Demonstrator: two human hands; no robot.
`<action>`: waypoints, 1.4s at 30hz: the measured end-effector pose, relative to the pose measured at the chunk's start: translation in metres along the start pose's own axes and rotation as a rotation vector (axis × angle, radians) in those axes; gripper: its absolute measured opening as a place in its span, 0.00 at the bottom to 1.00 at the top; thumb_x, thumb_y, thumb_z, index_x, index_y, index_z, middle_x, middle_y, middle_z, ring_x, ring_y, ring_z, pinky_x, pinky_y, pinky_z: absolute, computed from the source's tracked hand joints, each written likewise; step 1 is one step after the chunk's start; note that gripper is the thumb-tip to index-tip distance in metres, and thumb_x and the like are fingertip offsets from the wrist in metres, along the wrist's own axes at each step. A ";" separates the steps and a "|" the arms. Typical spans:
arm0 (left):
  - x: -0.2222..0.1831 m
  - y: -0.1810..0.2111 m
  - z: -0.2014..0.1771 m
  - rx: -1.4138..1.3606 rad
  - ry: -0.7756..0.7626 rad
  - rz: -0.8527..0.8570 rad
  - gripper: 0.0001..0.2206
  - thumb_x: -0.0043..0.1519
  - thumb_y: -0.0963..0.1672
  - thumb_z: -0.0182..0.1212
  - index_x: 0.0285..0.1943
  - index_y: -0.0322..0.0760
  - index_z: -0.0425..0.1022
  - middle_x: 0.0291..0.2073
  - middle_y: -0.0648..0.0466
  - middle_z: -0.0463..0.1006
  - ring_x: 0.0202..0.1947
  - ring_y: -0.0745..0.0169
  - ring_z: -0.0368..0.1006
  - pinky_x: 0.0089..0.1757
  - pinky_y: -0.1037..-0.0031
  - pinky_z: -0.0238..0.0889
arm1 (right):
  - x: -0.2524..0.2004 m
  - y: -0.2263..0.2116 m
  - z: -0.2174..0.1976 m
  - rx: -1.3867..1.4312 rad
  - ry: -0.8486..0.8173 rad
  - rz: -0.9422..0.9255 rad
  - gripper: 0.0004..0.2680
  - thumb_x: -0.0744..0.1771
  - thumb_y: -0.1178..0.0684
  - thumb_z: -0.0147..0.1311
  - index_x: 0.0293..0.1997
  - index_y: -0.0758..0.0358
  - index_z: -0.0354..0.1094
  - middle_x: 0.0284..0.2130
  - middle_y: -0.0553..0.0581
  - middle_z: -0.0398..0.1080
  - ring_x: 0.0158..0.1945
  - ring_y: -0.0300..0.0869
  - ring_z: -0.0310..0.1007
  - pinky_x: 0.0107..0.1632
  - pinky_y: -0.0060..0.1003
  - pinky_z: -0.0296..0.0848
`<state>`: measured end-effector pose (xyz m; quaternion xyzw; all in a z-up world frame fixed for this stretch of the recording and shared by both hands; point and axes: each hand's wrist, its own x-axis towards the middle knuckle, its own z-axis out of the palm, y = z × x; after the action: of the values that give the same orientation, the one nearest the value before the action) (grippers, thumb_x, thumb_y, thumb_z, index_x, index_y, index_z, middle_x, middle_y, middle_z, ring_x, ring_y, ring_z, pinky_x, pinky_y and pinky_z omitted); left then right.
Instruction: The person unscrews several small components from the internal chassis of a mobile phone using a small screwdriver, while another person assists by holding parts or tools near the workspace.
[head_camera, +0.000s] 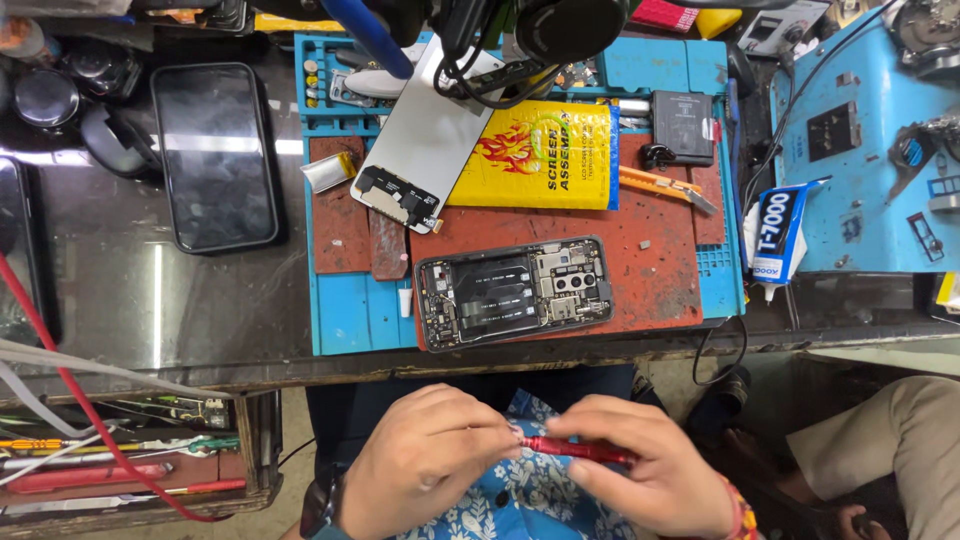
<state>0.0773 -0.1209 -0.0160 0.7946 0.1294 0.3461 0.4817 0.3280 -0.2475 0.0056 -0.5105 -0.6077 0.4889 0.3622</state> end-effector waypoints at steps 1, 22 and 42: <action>-0.001 0.001 0.000 -0.034 0.025 -0.023 0.09 0.58 0.40 0.72 0.45 0.38 0.80 0.38 0.55 0.82 0.37 0.59 0.79 0.38 0.70 0.69 | -0.004 0.002 -0.005 0.069 0.004 -0.050 0.13 0.64 0.61 0.63 0.55 0.68 0.72 0.46 0.62 0.76 0.45 0.47 0.80 0.47 0.40 0.78; 0.004 -0.010 -0.048 0.651 0.192 -0.054 0.18 0.57 0.48 0.74 0.53 0.41 0.79 0.58 0.50 0.74 0.61 0.48 0.68 0.57 0.55 0.60 | -0.014 0.023 0.020 0.544 0.664 -0.225 0.10 0.74 0.62 0.52 0.62 0.76 0.64 0.46 0.71 0.72 0.49 0.56 0.77 0.56 0.52 0.77; 0.007 -0.016 -0.037 0.722 0.143 -0.081 0.15 0.62 0.45 0.67 0.58 0.45 0.78 0.64 0.52 0.73 0.62 0.51 0.68 0.58 0.55 0.55 | 0.019 0.003 0.017 0.073 0.783 -0.229 0.13 0.72 0.65 0.53 0.65 0.73 0.58 0.44 0.71 0.74 0.47 0.49 0.80 0.56 0.48 0.82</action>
<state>0.0591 -0.0842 -0.0161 0.8814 0.3080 0.3135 0.1732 0.3089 -0.2329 -0.0023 -0.5737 -0.4590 0.2354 0.6362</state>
